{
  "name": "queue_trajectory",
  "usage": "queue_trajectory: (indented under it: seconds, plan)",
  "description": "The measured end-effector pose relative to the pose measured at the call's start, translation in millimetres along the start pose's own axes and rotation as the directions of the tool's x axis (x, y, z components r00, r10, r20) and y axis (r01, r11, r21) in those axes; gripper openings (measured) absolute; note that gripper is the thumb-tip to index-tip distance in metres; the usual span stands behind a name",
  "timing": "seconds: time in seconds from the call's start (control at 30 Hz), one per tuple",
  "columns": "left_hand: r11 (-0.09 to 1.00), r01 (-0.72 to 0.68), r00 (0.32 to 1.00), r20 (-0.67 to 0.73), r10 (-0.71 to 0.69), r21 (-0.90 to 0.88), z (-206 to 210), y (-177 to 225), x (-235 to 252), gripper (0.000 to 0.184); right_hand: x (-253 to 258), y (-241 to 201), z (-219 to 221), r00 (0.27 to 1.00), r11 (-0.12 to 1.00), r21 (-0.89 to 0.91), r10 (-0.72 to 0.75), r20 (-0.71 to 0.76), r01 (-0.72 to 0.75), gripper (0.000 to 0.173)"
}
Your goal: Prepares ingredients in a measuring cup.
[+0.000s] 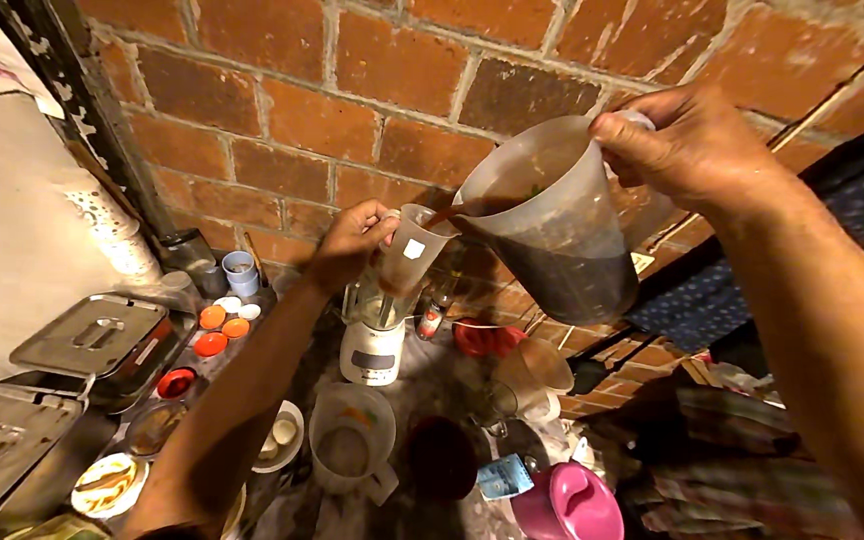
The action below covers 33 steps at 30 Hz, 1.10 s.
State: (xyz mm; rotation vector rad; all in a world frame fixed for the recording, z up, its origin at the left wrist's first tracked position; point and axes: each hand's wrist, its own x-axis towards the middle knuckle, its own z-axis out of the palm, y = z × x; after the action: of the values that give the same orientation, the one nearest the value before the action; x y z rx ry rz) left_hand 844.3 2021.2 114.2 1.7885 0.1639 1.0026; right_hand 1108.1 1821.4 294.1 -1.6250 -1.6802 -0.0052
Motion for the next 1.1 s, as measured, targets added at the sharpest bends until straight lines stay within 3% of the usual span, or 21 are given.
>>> queue_trajectory:
  seconds: [1.1]
  plan:
    - [1.0,0.03,1.0,-0.01,-0.03,0.009,-5.6,-9.4,-8.1,0.017,6.1,-12.3,-6.8,1.0,0.996,-0.083,0.023,-0.006,-0.024,0.026]
